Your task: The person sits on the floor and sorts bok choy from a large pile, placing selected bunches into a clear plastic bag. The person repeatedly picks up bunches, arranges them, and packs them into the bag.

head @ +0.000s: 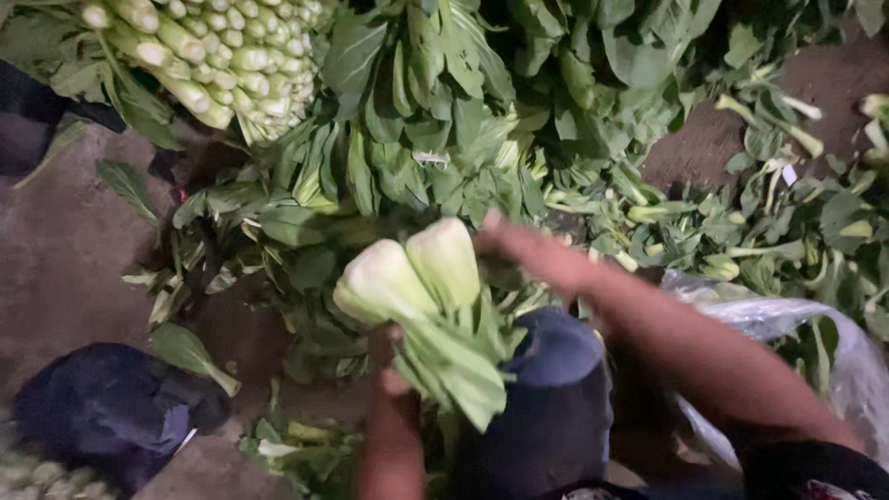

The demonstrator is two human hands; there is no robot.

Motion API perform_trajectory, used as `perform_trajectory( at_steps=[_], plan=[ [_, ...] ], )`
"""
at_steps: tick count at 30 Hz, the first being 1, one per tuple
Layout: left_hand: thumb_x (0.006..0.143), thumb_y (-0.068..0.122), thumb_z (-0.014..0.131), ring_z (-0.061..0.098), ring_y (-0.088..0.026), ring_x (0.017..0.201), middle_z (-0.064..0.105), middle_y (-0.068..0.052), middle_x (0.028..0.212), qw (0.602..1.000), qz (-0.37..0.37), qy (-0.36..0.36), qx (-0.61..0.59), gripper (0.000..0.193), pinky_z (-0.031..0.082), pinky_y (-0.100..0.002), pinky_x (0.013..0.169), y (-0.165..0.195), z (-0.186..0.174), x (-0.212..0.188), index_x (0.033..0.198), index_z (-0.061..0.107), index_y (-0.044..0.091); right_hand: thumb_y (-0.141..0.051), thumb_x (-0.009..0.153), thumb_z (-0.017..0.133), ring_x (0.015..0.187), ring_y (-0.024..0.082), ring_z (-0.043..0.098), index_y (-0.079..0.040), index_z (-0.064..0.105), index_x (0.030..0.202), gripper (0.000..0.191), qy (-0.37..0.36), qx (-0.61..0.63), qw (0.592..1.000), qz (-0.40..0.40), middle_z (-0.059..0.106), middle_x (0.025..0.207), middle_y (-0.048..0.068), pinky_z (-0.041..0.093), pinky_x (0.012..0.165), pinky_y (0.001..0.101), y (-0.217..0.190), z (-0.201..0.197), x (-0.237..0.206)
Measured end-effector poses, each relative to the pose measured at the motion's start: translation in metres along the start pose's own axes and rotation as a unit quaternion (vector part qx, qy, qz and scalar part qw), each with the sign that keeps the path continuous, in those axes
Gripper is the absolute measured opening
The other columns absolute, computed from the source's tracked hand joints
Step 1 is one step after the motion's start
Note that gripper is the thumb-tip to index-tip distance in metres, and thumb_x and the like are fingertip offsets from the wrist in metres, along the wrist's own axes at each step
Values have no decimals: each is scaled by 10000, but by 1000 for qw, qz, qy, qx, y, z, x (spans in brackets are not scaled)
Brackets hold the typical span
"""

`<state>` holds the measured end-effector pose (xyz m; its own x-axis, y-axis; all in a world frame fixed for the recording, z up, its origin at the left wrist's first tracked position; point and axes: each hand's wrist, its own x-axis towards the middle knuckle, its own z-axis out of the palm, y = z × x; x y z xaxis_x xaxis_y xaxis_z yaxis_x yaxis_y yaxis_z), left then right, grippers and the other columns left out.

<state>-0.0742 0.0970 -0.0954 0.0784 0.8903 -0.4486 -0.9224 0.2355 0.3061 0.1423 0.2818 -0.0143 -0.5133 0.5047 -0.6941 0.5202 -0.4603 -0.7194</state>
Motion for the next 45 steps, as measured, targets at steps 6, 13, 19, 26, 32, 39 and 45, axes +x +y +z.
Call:
perform_trajectory(
  at_steps=[6, 13, 19, 26, 32, 39, 45],
  plan=[
    [754, 190, 806, 528, -333, 1376, 534, -163, 1495, 1000, -3, -14, -9, 948, 409, -472, 1199, 11, -14, -11, 1591, 377, 76, -317, 818, 668, 1224, 501, 506, -148, 580, 1417, 629, 425, -446, 774, -146, 479, 1423, 260, 485, 897, 575, 4, -85, 84],
    [756, 180, 793, 531, -340, 1371, 539, -166, 1490, 999, 31, -13, -10, 932, 410, -478, 1196, 29, -16, -27, 1585, 383, 68, -322, 1092, 605, 1367, 475, 465, -319, 558, 1412, 324, 413, -426, 802, -72, 387, 1604, 226, 481, 1024, 557, -5, -87, 101],
    [758, 172, 782, 534, -346, 1367, 543, -169, 1485, 995, 90, -44, -22, 918, 410, -483, 1194, 55, -9, 4, 1580, 388, 60, -187, 917, 629, 1017, 492, 647, -274, 565, 1499, 592, 336, -501, 784, -146, 427, 1519, 279, 557, 760, 527, 14, -64, 21],
    [760, 162, 769, 537, -353, 1362, 548, -173, 1480, 991, 92, -93, -1, 902, 411, -489, 1191, 74, 36, 43, 1573, 393, 52, -146, 917, 681, 985, 290, 714, -80, 711, 1153, 247, 331, -333, 861, -194, 703, 1103, 120, 588, 834, 418, -13, -81, -92],
    [763, 153, 757, 540, -359, 1358, 552, -176, 1475, 993, 65, -101, 6, 889, 412, -494, 1189, 60, 47, 44, 1568, 398, 44, -369, 943, 749, 1057, 279, 681, 8, 632, 1269, 512, 301, -180, 934, -63, 707, 1162, 178, 554, 906, 428, 36, -91, 14],
    [765, 143, 744, 543, -366, 1353, 557, -179, 1470, 994, 64, -84, 27, 873, 413, -501, 1187, 57, 26, 35, 1562, 404, 36, -473, 889, 814, 890, 217, 677, 44, 741, 1104, 565, 344, 206, 916, 26, 757, 1048, 123, 553, 760, 370, 18, -39, 109],
    [767, 135, 733, 546, -372, 1349, 561, -182, 1465, 993, 70, -96, 23, 860, 414, -506, 1184, 66, 37, 37, 1557, 408, 28, -267, 831, 841, 973, 215, 686, -6, 549, 1309, 618, 587, 100, 796, -103, 689, 1117, 129, 560, 851, 363, 15, -36, 50]
  ],
)
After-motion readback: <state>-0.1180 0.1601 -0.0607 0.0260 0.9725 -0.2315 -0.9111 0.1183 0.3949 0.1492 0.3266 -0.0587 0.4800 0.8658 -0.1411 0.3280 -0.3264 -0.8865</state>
